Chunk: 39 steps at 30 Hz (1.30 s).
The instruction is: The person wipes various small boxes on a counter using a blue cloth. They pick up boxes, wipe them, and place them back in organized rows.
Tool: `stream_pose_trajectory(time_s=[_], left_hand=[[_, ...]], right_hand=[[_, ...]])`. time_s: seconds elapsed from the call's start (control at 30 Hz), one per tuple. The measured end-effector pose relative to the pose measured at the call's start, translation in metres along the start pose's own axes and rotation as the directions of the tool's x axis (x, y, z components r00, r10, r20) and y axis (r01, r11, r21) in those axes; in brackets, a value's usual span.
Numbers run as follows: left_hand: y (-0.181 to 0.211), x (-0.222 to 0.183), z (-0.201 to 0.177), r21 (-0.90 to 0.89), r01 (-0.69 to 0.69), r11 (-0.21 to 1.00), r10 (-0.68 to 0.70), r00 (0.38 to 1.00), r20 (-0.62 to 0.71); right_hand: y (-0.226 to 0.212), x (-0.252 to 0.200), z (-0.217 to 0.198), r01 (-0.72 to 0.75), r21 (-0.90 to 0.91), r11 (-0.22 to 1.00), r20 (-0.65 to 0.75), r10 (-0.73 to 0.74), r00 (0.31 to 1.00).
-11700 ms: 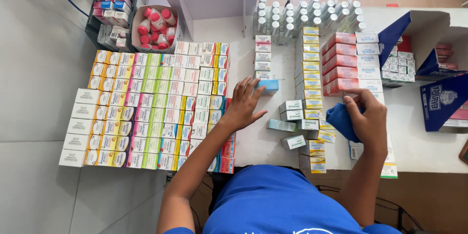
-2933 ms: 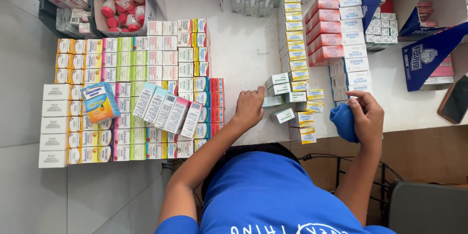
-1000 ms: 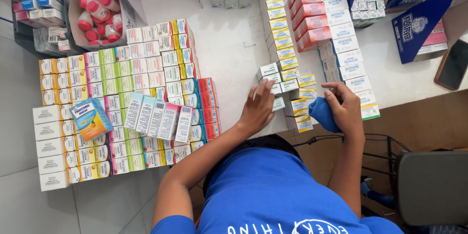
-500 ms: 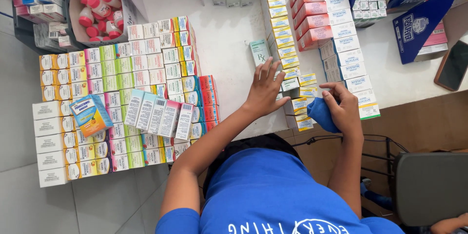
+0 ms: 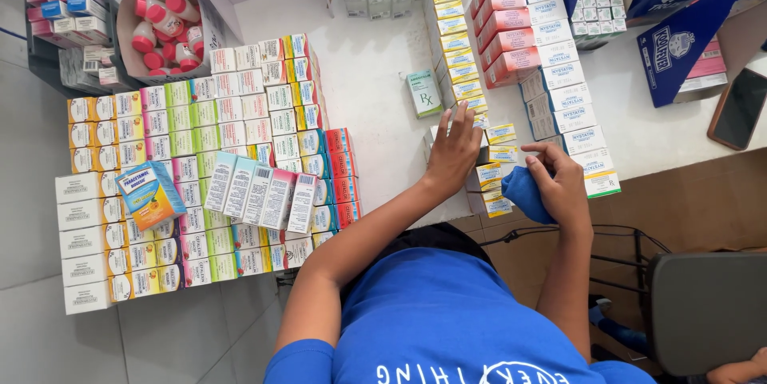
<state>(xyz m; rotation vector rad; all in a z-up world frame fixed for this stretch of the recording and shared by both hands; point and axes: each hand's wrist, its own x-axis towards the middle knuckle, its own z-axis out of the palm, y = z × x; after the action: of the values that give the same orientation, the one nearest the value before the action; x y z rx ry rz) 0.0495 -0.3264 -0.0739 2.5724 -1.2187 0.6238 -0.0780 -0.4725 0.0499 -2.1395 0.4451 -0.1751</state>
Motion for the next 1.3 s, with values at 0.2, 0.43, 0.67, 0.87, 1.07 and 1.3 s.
stream_pose_trajectory(time_s=[0.2, 0.43, 0.67, 0.87, 1.07, 1.3], left_hand=[[0.008, -0.002, 0.002, 0.117, 0.018, 0.993, -0.022, 0.999, 0.033], [0.007, 0.006, -0.009, 0.233, 0.054, 0.971, -0.061, 0.998, 0.02], [0.004, 0.01, -0.025, 0.223, 0.035, 0.974, -0.056, 0.995, 0.088], [-0.003, 0.017, -0.063, 0.058, 0.077, 0.995, -0.083, 0.992, 0.096], [-0.016, 0.029, -0.078, -0.213, 0.143, 0.967, -0.121, 0.986, 0.116], [-0.056, 0.019, -0.167, -0.549, 0.239, 0.801, -0.211, 0.971, 0.115]], right_hand=[[0.004, -0.003, -0.003, -0.002, -0.012, 1.0, -0.006, 0.002, 1.0], [0.0, -0.006, -0.003, -0.015, -0.001, 1.0, -0.017, 0.015, 1.0], [0.003, -0.008, -0.002, -0.031, 0.009, 0.999, -0.01, 0.031, 0.999], [0.004, -0.009, -0.002, -0.036, -0.006, 0.999, -0.006, 0.036, 0.999], [-0.008, -0.007, 0.0, -0.023, -0.014, 1.0, 0.014, 0.023, 1.0], [-0.004, 0.003, 0.001, 0.015, -0.013, 1.0, 0.016, -0.015, 1.0]])
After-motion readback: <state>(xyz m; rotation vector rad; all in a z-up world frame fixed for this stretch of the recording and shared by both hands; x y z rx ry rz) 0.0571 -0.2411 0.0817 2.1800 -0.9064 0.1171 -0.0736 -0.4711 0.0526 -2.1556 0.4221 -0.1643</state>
